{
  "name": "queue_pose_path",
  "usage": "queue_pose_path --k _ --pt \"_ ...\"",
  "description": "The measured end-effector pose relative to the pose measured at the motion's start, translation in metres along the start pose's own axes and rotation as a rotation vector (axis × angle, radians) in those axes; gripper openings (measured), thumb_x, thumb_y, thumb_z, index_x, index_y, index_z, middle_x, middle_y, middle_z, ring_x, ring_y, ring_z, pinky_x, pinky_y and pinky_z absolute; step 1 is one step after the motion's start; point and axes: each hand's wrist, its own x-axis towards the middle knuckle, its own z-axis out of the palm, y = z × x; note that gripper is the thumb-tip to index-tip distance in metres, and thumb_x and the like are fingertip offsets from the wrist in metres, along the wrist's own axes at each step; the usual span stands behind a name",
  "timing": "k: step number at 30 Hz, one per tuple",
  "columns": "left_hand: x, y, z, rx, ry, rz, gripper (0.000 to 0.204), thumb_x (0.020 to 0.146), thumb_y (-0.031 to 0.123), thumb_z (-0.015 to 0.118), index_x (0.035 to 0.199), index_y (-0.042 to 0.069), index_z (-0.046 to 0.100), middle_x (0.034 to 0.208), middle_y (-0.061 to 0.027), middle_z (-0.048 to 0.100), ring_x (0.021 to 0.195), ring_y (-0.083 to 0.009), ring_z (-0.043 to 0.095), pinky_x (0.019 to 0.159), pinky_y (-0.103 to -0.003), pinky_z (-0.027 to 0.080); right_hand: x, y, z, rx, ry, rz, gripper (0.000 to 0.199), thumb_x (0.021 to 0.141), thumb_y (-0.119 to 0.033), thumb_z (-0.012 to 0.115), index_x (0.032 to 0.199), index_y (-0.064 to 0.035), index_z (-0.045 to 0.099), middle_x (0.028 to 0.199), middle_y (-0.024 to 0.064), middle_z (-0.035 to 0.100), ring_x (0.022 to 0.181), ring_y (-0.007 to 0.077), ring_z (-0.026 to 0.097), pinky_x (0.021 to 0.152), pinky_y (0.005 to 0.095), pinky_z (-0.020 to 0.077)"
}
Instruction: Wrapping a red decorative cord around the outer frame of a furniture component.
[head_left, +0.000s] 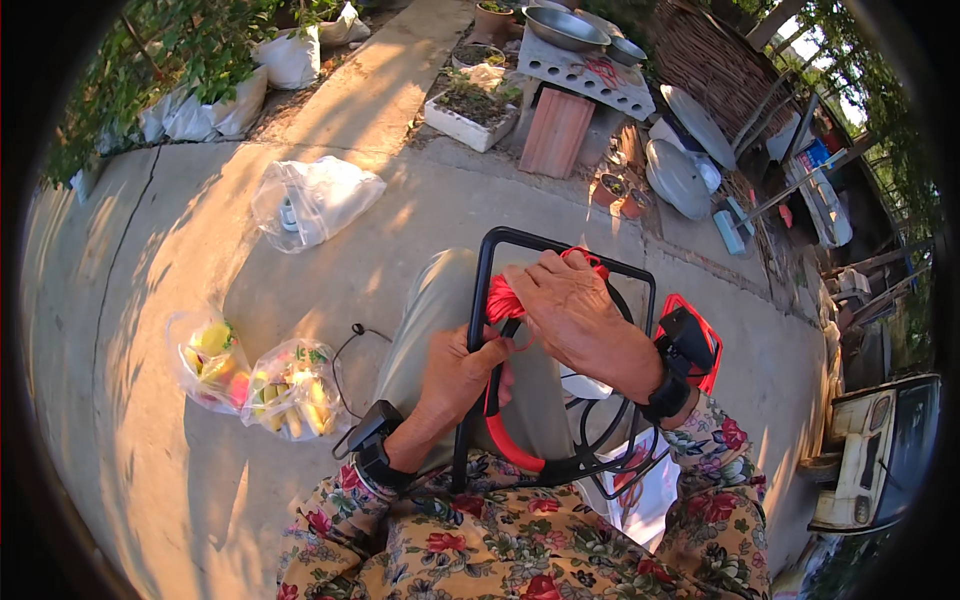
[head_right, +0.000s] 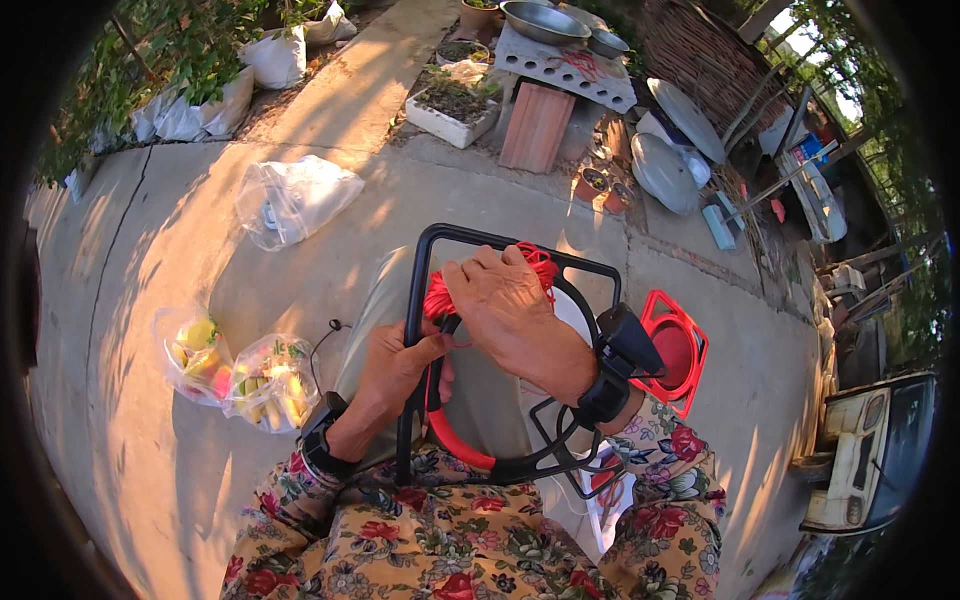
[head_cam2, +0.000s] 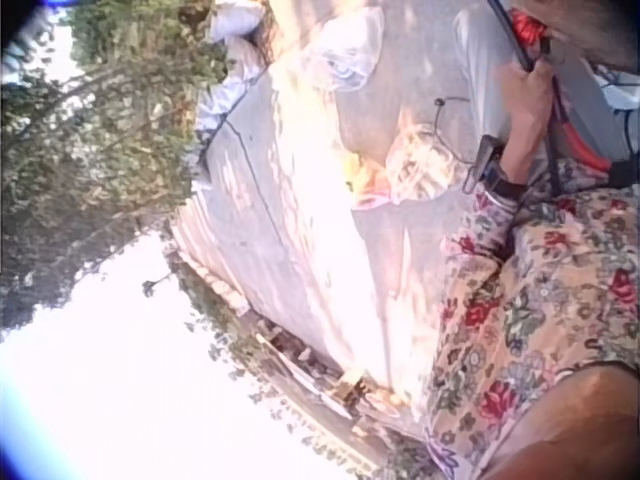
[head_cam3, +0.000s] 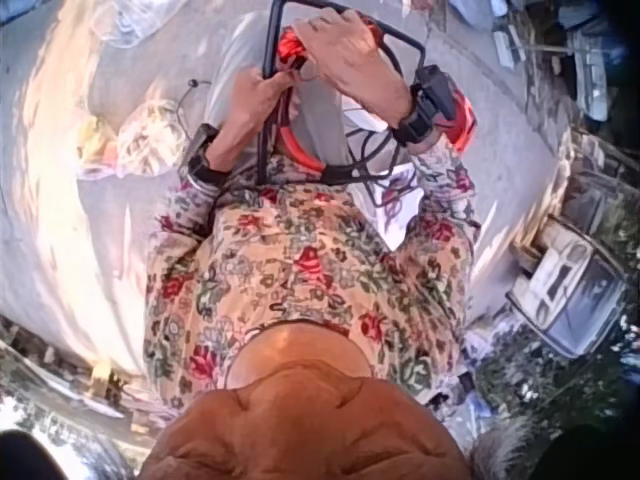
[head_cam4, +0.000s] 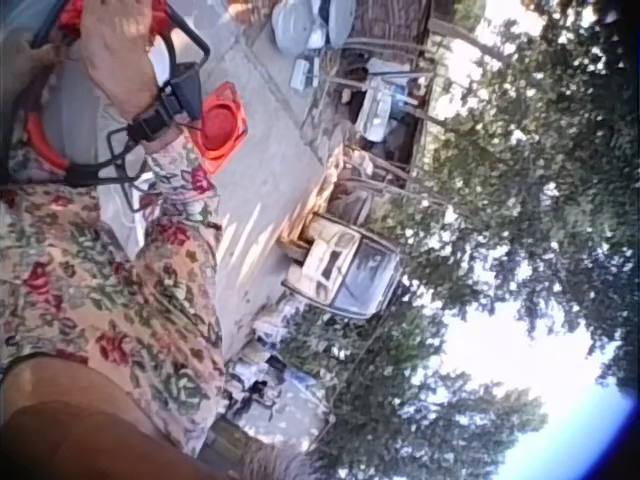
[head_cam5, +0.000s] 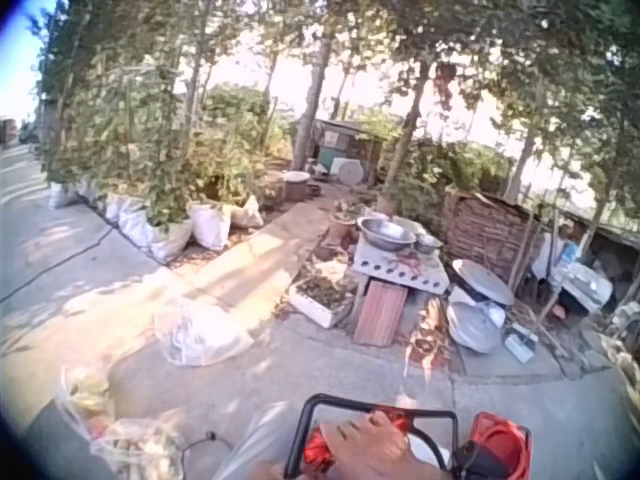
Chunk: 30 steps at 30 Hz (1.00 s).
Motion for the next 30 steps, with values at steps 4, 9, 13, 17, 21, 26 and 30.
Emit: queue_pose_path --k 4,9,13,17,21,26,30 --pt "0.002 -0.005 -0.007 -0.025 -0.002 -0.026 0.016 0.088 0.013 0.062 0.087 -0.002 0.059 0.061 -0.0089 0.061 0.045 -0.0156 0.058 0.039 -0.027 0.046 0.016 0.005 0.013 0.166 -0.008 0.059 0.048 0.083 -0.018 0.065 0.121 0.0042 0.046 0.095 0.0168 0.058 0.095 0.0350 0.053 0.085 0.0438 0.0414" --pt "0.003 -0.002 -0.015 -0.062 0.033 -0.056 0.017 0.089 0.014 0.062 0.091 -0.003 0.057 0.062 -0.0093 0.061 0.045 -0.0162 0.058 0.040 -0.028 0.047 0.012 0.003 0.043 0.663 0.271 0.385 0.042 0.081 -0.023 0.070 0.111 -0.0017 0.049 0.102 0.0175 0.059 0.105 0.0348 0.054 0.089 0.0412 0.0414" --pt "0.005 -0.009 -0.024 -0.087 0.050 -0.064 0.017 0.089 0.014 0.064 0.092 -0.001 0.059 0.062 -0.0107 0.062 0.046 -0.0183 0.060 0.040 -0.029 0.047 -0.005 -0.008 0.070 0.344 0.431 0.267 0.050 0.082 -0.017 0.068 0.128 -0.0050 0.052 0.123 0.0167 0.054 0.112 0.0354 0.049 0.097 0.0468 0.0360" --pt "0.007 -0.012 -0.024 -0.116 0.001 -0.043 0.018 0.089 0.014 0.064 0.093 -0.002 0.058 0.062 -0.0109 0.062 0.046 -0.0179 0.060 0.040 -0.028 0.047 -0.026 -0.017 0.086 0.412 0.502 0.322 0.051 0.082 -0.006 0.063 0.131 -0.0043 0.050 0.121 0.0168 0.054 0.111 0.0364 0.050 0.095 0.0445 0.0386" --pt "0.005 -0.004 -0.017 -0.064 0.003 -0.044 0.017 0.090 0.014 0.061 0.090 -0.003 0.057 0.060 -0.0079 0.060 0.045 -0.0142 0.057 0.039 -0.027 0.045 -0.021 -0.001 0.047 0.451 0.474 0.289 0.049 0.077 0.003 0.062 0.125 -0.0023 0.053 0.106 0.0191 0.060 0.095 0.0336 0.059 0.085 0.0394 0.0474" --pt "-0.001 0.002 -0.009 0.024 -0.032 0.040 0.019 0.092 0.016 0.062 0.092 -0.002 0.058 0.062 -0.0085 0.062 0.046 -0.0146 0.059 0.041 -0.027 0.047 0.007 0.012 -0.025 0.169 0.264 0.028 0.029 0.073 -0.009 0.066 0.101 -0.0015 0.061 0.091 0.0120 0.063 0.090 0.0288 0.058 0.078 0.0387 0.0437" --pt "-0.012 0.011 0.007 0.097 -0.111 0.182 0.020 0.093 0.019 0.061 0.091 -0.001 0.059 0.063 -0.0073 0.062 0.047 -0.0135 0.060 0.042 -0.025 0.048 0.025 0.002 -0.037 -0.061 -0.042 -0.094 0.029 0.068 -0.014 0.069 0.096 -0.0054 0.063 0.080 0.0084 0.060 0.083 0.0255 0.056 0.077 0.0380 0.0406"
